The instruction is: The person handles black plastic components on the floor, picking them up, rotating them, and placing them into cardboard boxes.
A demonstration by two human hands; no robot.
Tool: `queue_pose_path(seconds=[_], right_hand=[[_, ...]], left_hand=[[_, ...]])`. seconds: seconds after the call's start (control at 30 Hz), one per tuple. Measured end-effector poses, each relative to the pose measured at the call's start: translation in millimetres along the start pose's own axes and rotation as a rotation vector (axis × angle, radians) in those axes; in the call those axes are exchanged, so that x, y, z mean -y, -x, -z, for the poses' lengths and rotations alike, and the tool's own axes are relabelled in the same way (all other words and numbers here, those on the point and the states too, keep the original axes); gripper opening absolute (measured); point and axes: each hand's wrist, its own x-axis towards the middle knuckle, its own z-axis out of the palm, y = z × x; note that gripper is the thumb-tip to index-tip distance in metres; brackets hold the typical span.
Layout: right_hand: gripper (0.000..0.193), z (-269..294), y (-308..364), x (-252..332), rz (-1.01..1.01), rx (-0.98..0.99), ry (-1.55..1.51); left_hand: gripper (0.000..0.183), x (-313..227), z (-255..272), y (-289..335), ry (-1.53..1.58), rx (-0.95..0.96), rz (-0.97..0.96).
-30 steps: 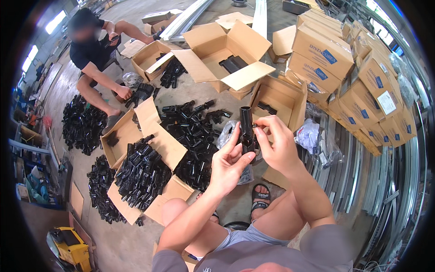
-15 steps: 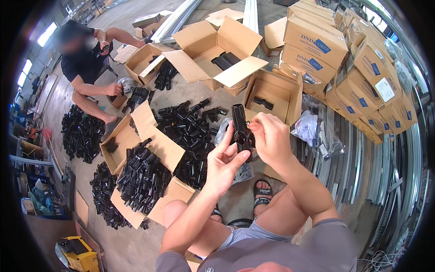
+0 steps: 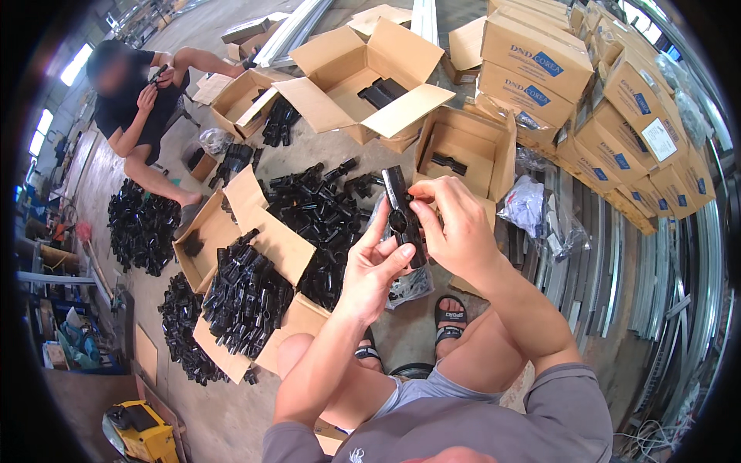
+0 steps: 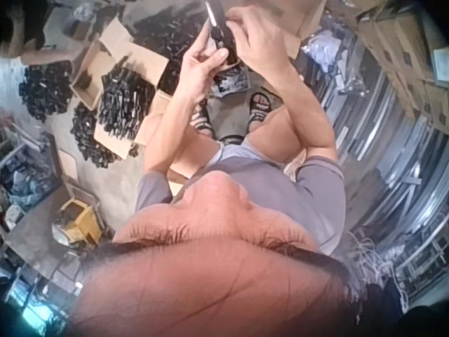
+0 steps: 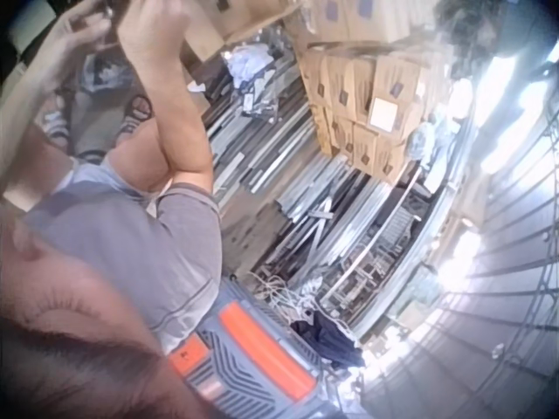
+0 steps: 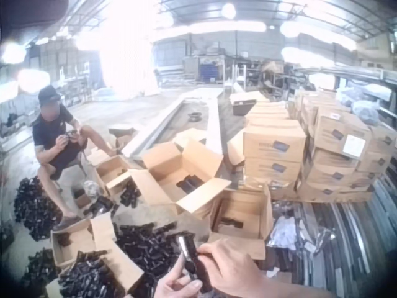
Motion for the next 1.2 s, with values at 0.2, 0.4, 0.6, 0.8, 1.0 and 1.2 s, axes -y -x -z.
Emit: queue_pose_path(seconds=[0.2, 0.4, 0.6, 0.8, 1.0, 1.2], right_hand=[[0.015, -3.0, 0.2, 1.6, 0.004, 0.010, 0.140], [0.025, 11.1, -1.2, 5.5, -0.034, -0.036, 0.138], [0.022, 16.4, 5.7, 5.8, -0.103, -0.158, -0.074], [0.027, 12.2, -0.3, 10.3, -0.658, 0.009, -0.695], [0.024, 5.7, 7.7, -23.4, -0.712, 0.174, -0.791], [0.023, 7.1, 5.9, -14.1, -0.664, 0.178, -0.735]], left_hand=[[0.080, 0.0, 3.3, -1.6, -0.027, 0.010, 0.008], [0.079, -2.5, 0.9, 4.0, 0.077, 0.066, 0.051], [0.078, -5.9, 2.5, 7.6, 0.280, 0.256, 0.123], [0.081, -8.2, -2.8, 2.3, -0.220, 0.168, -0.072], [0.073, -0.9, -9.0, -3.0, -0.501, -0.035, -0.137], [0.042, -6.6, 4.2, -2.7, -0.433, 0.055, 0.150]])
